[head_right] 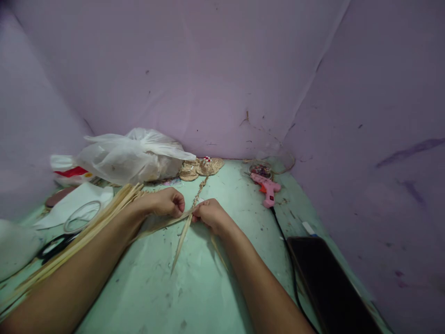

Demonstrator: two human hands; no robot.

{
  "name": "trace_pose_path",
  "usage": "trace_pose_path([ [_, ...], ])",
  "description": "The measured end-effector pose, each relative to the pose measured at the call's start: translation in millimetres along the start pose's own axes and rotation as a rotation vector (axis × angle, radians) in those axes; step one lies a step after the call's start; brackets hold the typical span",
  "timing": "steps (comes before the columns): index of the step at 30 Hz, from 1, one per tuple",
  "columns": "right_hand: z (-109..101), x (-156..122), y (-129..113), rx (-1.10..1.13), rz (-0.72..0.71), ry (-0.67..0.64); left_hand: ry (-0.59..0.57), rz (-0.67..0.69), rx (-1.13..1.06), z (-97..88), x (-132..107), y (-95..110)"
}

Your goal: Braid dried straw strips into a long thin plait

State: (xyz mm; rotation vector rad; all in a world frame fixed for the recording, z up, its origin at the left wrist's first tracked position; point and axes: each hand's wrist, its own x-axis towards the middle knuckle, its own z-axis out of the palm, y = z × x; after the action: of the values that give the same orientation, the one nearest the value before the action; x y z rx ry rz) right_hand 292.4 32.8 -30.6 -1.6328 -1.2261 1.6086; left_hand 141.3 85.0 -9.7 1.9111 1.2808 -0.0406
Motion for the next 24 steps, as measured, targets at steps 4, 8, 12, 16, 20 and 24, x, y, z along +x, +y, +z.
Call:
trace_pose_path([
  [4, 0, 0, 0, 0.016, 0.008, -0.018, 0.119, 0.017, 0.065, 3.1, -7, 10],
  [8, 0, 0, -1, 0.027, 0.008, -0.028, 0.056, -0.066, 0.038, 7.1, -18, 25],
  [12, -1, 1, -1, 0.048, 0.004, -0.044, 0.121, -0.059, 0.14, 13.3, -20, 31],
  [16, -4, 2, 0, 0.088, 0.014, -0.067, 0.258, 0.037, 0.265, 16.5, -16, 28],
  [20, -6, 4, 1, 0.132, 0.008, -0.079, 0.191, 0.019, 0.187, 12.6, -14, 25],
  [24, -6, 4, 2, 0.161, 0.004, -0.079, 0.15, -0.016, 0.132, 9.5, -13, 25],
])
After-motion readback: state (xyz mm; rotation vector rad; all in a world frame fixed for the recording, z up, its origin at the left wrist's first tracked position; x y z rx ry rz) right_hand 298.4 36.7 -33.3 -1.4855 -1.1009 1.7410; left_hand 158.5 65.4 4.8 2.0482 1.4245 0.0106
